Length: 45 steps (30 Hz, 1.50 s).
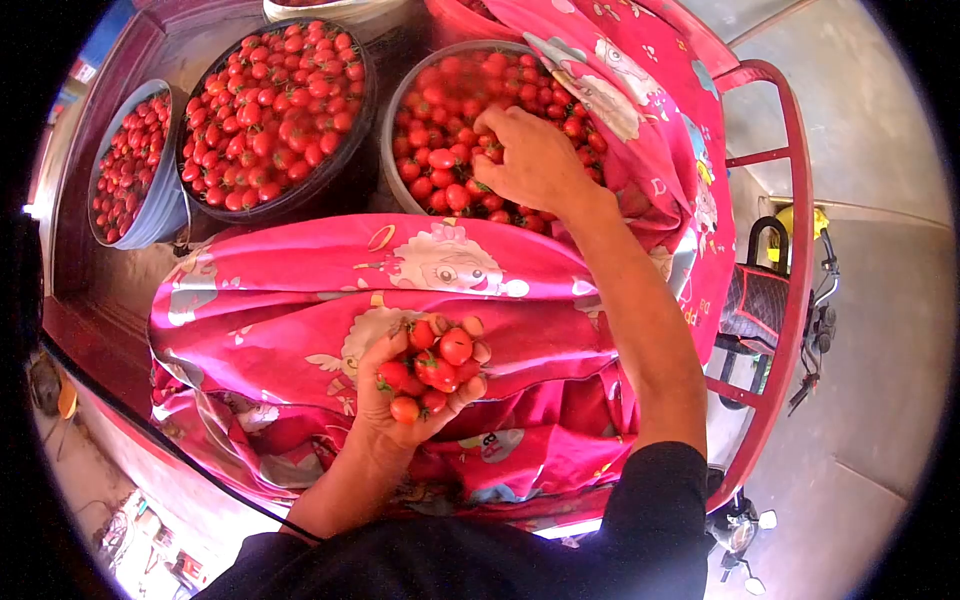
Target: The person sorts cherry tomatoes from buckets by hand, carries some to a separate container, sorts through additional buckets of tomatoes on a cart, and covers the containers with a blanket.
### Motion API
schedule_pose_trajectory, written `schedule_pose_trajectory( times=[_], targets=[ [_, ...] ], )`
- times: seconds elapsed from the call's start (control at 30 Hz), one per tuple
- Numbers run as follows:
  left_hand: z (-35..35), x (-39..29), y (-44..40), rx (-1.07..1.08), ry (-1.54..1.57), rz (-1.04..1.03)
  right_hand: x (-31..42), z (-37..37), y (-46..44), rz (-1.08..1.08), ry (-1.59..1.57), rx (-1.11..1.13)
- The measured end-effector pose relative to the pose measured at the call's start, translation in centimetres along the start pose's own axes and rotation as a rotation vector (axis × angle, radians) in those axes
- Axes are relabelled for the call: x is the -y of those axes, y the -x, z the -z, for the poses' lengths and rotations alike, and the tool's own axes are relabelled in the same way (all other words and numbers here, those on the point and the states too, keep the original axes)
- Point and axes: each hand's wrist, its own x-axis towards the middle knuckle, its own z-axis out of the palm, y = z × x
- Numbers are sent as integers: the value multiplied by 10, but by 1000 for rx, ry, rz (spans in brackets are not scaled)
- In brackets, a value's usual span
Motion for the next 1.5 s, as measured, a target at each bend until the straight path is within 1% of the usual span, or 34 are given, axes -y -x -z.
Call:
schedule_pose_trajectory(
  times=[0.13,0.2,0.23,0.33,0.37,0.43,0.47,0.53,0.57,0.6,0.67,0.8,0.9,0.97,1.1,1.17,1.2,1.27,1.3,1.37,1.47,1.5],
  targets=[
    [-1,-2,1,-2,13,-5,-9,12,11,0,-84,30],
    [0,-2,1,17,39,1,-5,22,20,-39,-103,53],
    [1,-2,1,16,39,1,0,27,23,-105,-147,61],
    [1,-2,0,32,39,4,-13,34,27,-55,-235,43],
    [1,-2,1,28,33,3,-16,38,29,-55,-234,43],
    [1,-2,1,25,27,1,-14,52,30,-59,-82,30],
    [1,-2,1,19,17,-3,-21,54,31,-59,-82,30],
    [0,-2,1,13,7,-5,-29,57,28,-110,-197,-3],
    [0,-2,1,11,2,-2,-30,61,29,-269,-234,42],
    [-1,-2,0,9,-2,2,-34,60,29,-269,-234,42],
    [0,-2,0,23,0,0,-45,57,26,-106,-208,-47],
    [0,-2,1,14,2,-2,-46,55,18,-109,-142,-75],
    [1,-2,0,42,16,4,-41,54,9,-172,-89,-45],
    [1,-2,0,33,15,6,-28,57,0,-169,85,36],
    [1,-2,1,4,-5,4,-30,50,-15,-217,123,100],
    [2,-2,0,10,12,3,-38,42,-20,-143,33,38],
    [2,-2,0,19,28,4,-41,36,-22,-141,32,39],
    [2,-2,1,9,24,6,-47,25,-27,85,147,-171],
    [1,-2,1,-2,20,10,-44,22,-30,84,147,-172],
    [2,-1,1,-5,17,8,-32,13,-40,184,218,-63],
    [2,1,1,-8,40,19,-32,-14,-54,228,292,-53],
    [1,0,1,-5,65,23,-30,-18,-58,184,323,-25]
  ],
)
